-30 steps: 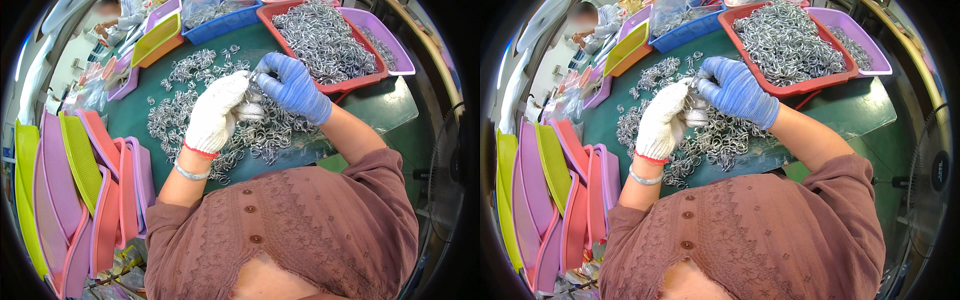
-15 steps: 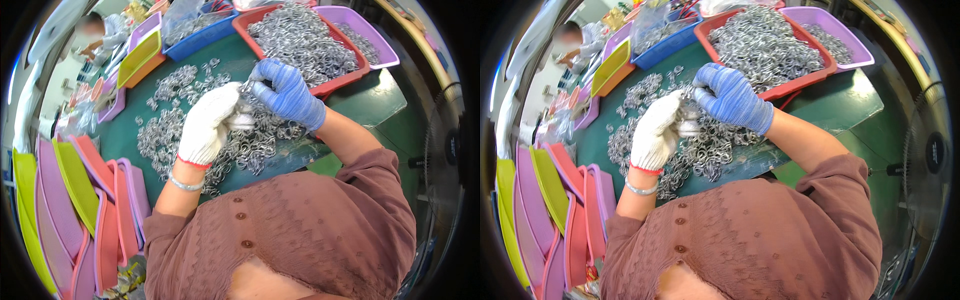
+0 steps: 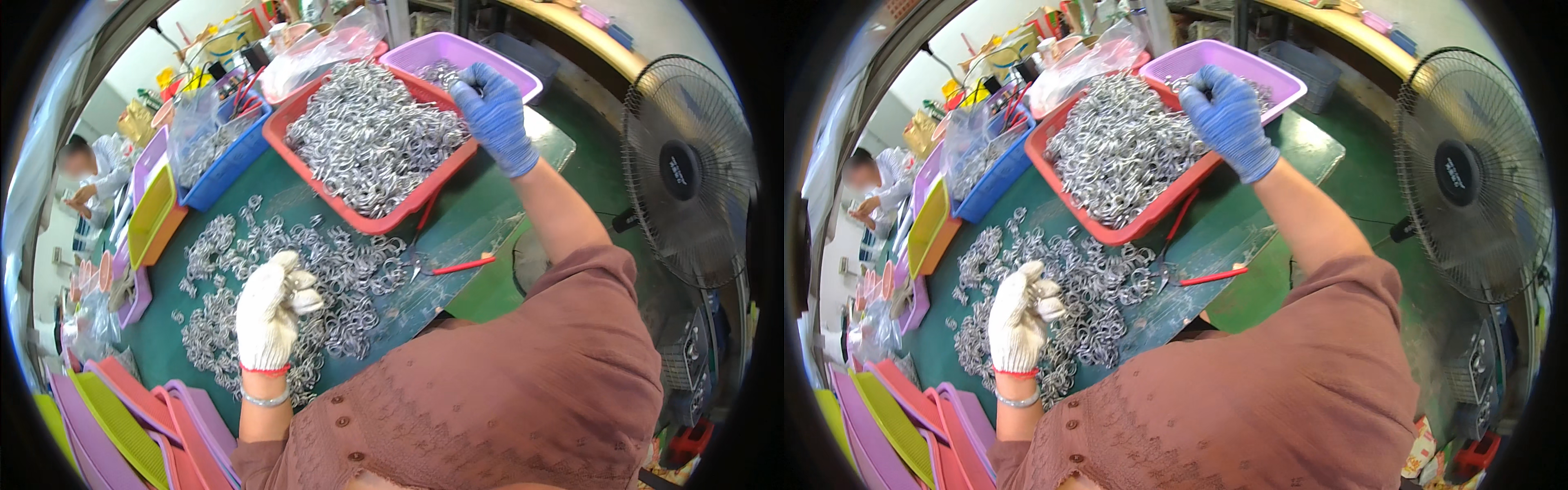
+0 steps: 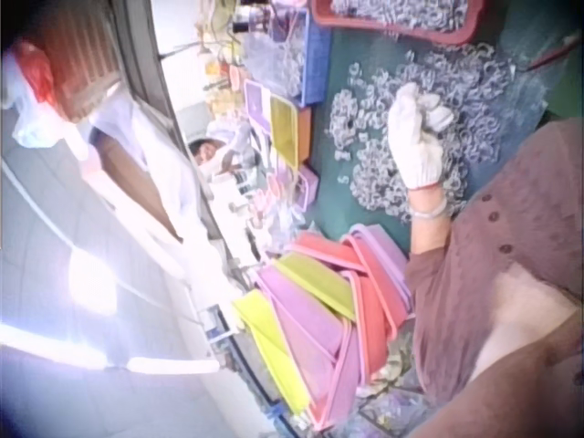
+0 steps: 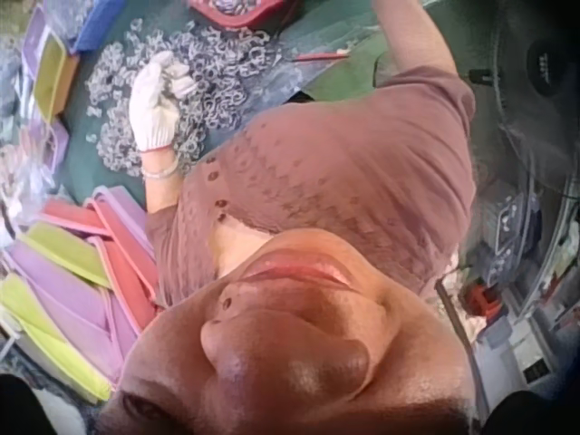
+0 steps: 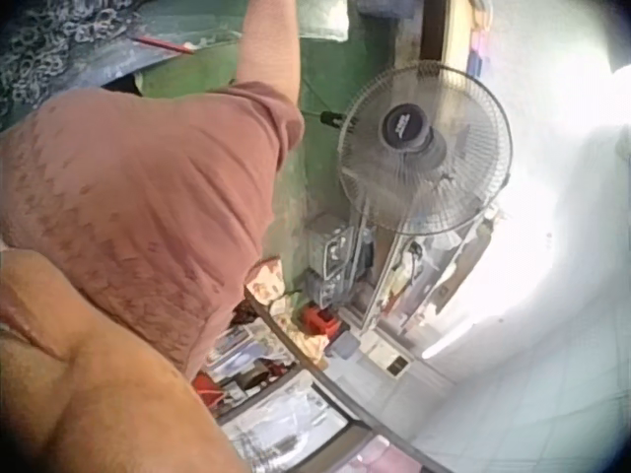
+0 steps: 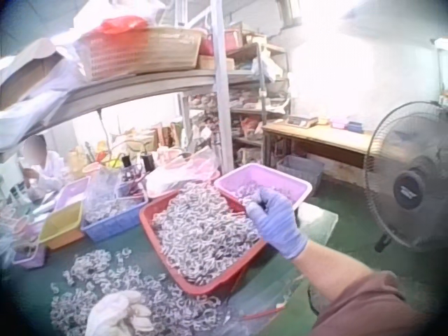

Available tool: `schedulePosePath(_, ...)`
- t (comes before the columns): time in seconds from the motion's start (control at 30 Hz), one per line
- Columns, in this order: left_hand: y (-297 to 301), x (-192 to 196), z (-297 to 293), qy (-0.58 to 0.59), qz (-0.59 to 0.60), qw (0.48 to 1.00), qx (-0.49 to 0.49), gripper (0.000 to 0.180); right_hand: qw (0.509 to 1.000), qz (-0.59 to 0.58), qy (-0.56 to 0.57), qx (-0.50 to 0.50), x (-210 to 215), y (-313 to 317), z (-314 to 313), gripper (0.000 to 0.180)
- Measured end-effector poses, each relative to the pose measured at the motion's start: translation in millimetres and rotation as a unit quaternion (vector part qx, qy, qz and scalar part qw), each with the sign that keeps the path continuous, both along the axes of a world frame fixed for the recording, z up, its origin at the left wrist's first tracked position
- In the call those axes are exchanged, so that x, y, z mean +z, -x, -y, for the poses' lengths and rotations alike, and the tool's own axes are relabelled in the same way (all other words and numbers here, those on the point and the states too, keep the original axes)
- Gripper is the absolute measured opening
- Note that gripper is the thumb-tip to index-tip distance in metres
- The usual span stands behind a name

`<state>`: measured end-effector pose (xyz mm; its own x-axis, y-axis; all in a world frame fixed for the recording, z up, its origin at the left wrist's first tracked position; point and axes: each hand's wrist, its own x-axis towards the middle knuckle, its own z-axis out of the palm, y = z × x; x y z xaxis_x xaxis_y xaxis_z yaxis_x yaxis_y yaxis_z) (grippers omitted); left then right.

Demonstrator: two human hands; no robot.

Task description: The person sits at a workstation and uses both hands to pick up small metal rings and link them together. They place the assembled metal chains into a red plastic tray on the table. The person wears white and blue gloves while handling the metal components.

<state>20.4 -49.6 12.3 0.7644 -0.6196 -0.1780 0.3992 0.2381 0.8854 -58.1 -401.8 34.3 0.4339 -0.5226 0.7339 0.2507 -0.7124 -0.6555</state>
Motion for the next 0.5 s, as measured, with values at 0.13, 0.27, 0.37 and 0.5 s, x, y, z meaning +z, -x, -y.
schedulePosePath(0.13, -3, -8, -3, 0.033, -0.008, 0.999, -0.017, 0.031, 0.993, 0.067, 0.057, -0.084, -9, 7, -6, 0.003)
schedulePosePath(0.27, 0, -8, 0, 0.027, -0.01, 1.0, -0.004, 0.03, 0.991, 0.041, 0.073, -0.104, -17, 15, -5, 0.004)
schedulePosePath(0.37, 2, -6, 1, 0.02, -0.007, 1.0, -0.016, 0.032, 0.99, 0.035, 0.076, -0.111, -21, 17, -2, 0.004)
schedulePosePath(0.5, 0, -11, 1, 0.027, -0.011, 0.999, -0.015, 0.031, 0.989, 0.054, 0.081, -0.111, -26, 16, 2, 0.004)
